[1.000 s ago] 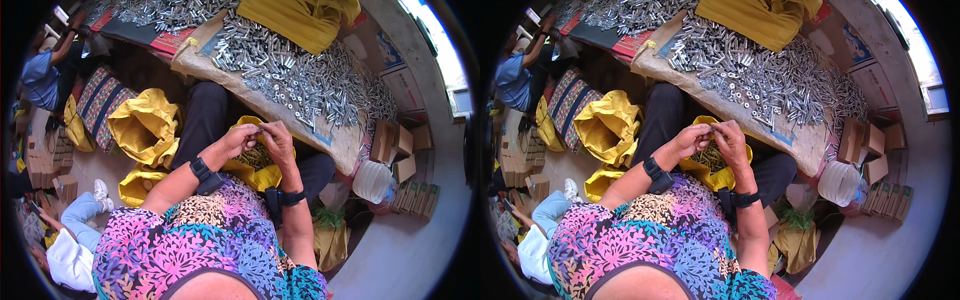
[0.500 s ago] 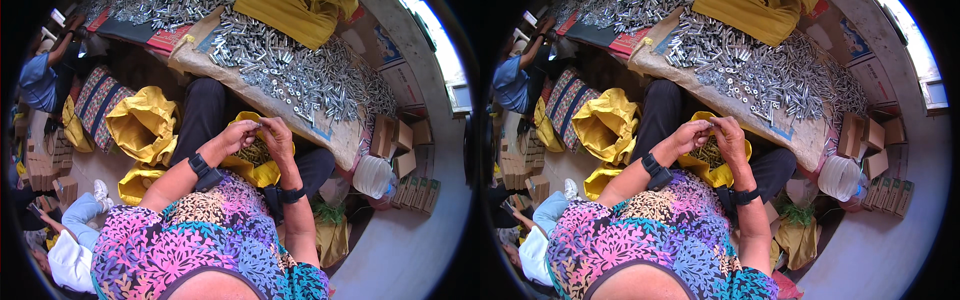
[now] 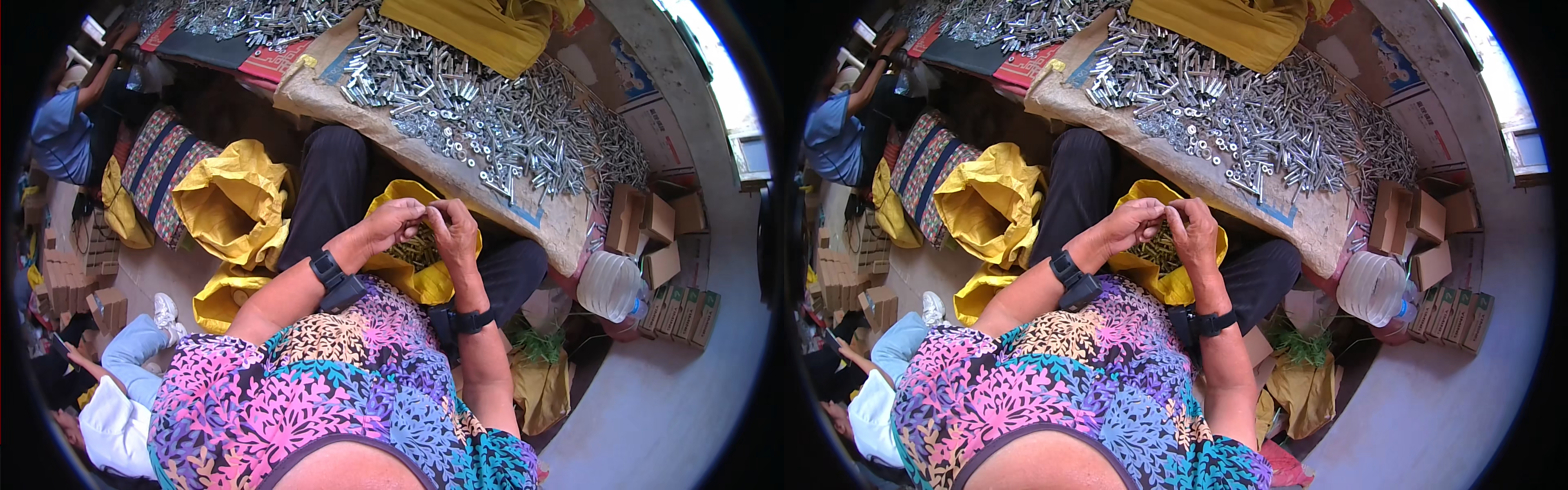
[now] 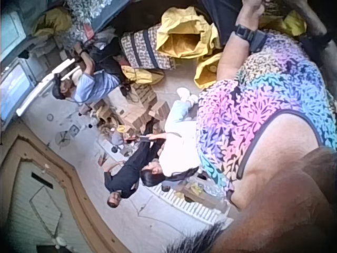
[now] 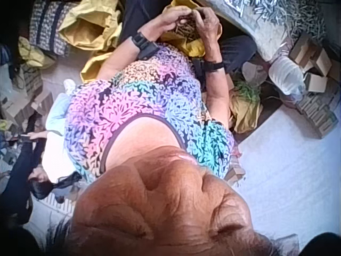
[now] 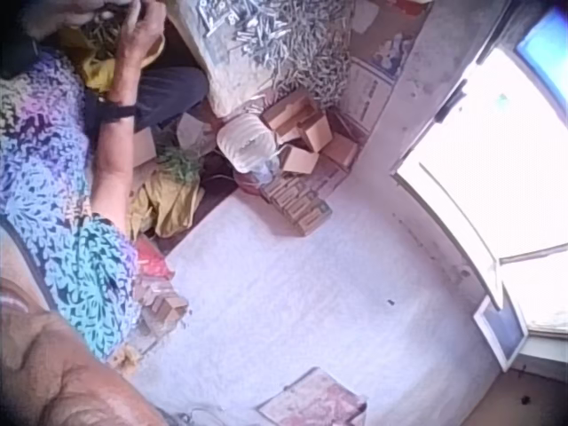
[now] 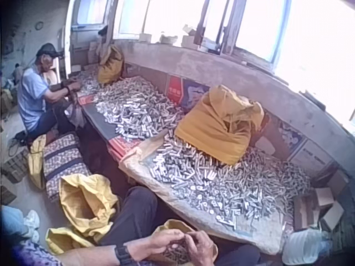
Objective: Sort and assemble small metal pins and washers from bulk bags and tables.
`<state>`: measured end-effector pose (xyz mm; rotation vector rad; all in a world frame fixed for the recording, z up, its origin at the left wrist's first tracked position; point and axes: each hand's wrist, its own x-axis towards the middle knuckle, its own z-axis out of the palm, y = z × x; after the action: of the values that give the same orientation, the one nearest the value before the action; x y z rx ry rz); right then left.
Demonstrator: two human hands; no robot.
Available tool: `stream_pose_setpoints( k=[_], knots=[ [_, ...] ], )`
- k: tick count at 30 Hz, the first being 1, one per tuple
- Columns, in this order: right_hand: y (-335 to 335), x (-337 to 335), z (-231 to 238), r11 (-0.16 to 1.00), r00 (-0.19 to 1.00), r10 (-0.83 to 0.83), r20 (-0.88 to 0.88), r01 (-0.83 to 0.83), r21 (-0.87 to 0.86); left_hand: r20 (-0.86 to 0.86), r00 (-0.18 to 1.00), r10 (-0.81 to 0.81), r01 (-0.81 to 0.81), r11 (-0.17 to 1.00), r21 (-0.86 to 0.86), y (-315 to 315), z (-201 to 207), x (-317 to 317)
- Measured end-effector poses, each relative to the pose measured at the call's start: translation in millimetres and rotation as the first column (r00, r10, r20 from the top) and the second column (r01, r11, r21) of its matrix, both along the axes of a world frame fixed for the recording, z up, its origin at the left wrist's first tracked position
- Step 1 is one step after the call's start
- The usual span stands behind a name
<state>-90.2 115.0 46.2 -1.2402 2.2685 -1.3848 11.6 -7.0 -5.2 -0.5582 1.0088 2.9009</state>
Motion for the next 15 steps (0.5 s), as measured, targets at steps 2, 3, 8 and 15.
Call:
stream_pose_setpoints(
  k=[2, 3, 8, 15],
  knots=[
    [0.6, 2.0, 2.2, 1.000, 1.000, 0.014, -0.008, -0.014, -0.026, 0.001, 1.000, 0.006, -0.006, 1.000, 0.004, 0.2, -3.2, -0.1],
    [0.6, 2.6, 3.2, 0.998, 1.000, 0.027, -0.017, -0.028, -0.051, 0.002, 1.000, 0.012, -0.012, 1.000, 0.009, 0.2, -4.7, -0.2],
    [0.7, 0.2, -3.4, 0.987, 0.995, 0.101, 0.014, -0.098, -0.130, 0.008, 1.000, 0.003, -0.003, 0.998, 0.057, -1.0, -4.4, 1.3],
    [2.0, -0.8, 3.5, 0.976, 0.984, 0.160, 0.077, -0.146, -0.163, -0.054, 0.998, -0.032, 0.042, 0.980, 0.196, -3.0, -5.7, 4.4]
  ],
)
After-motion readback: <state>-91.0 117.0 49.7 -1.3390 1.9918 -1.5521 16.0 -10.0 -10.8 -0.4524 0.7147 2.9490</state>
